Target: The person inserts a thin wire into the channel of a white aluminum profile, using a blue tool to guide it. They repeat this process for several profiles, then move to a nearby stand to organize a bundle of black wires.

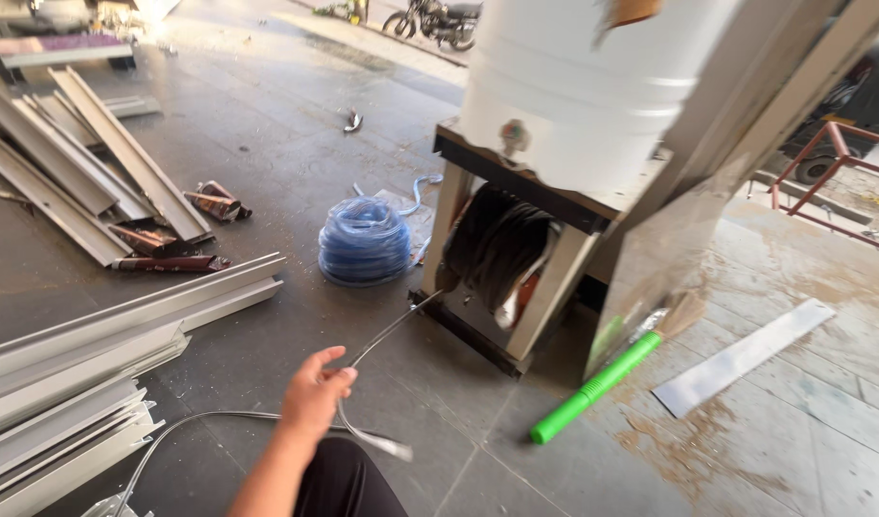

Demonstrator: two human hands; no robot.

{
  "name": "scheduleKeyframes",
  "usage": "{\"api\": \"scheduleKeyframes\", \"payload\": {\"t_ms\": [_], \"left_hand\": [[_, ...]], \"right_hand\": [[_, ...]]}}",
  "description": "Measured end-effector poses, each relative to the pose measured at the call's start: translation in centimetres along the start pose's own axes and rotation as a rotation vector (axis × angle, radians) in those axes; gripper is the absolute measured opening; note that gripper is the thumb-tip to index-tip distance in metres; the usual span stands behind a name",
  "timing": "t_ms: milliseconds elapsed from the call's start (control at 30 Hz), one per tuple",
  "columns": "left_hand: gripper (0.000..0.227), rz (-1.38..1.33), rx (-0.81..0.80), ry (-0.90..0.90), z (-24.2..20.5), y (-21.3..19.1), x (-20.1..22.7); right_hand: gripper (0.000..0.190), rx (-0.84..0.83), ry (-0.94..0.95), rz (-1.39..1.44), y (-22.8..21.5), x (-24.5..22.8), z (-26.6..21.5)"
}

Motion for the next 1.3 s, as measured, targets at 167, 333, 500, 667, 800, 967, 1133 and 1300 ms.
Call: {"api": "scheduleKeyframes", "payload": {"t_ms": [167,333,500,667,800,967,1133,1300], "left_hand": [[0.047,-0.153,-0.107,-0.244,-5.0,-1.8,4.6],[0.044,0.040,-0.109,-0.116,-9.2,-4.4,5.7],[0.041,0.186,-0.150,-0.083,-11.4,-8.7,4.6],[0.037,0.260,-0.198,-0.170,-10.8,-8.3,5.4],[0.034,0.211,-0.321,-0.129,-5.3,-5.9,8.7],[0.032,0.434,-0.444,-0.015,2.5,-3.8,16.9],[0.032,0.681,-0.777,0.048,6.2,1.4,20.3],[0.043,0.900,-0.740,0.250,8.8,9.2,12.3]], "right_hand": [[0.023,-0.082,-0.044,0.061,-4.4,-5.5,-3.5],[0.030,-0.115,-0.120,0.088,-4.5,-7.0,-7.1],[0.036,-0.108,-0.197,0.060,-5.5,-10.9,-7.8],[0.036,-0.017,-0.211,0.016,-3.3,-23.4,-4.1],[0.052,0.087,-0.249,-0.409,0.5,-30.2,4.1],[0.059,0.096,-0.292,-0.638,3.7,-29.9,13.7],[0.064,0.244,-0.933,-0.771,4.0,-23.3,17.0],[0.042,0.342,-0.762,-0.567,1.7,-15.6,17.9]]}}
Point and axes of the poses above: each hand's wrist, its own z-axis towards the middle knuckle, its own y-axis out of the palm, x = y × z, the point moved 6 cm from there along z, towards the middle knuckle, and after that the axes turned 9 degrees about x, right-handed, at the moved point
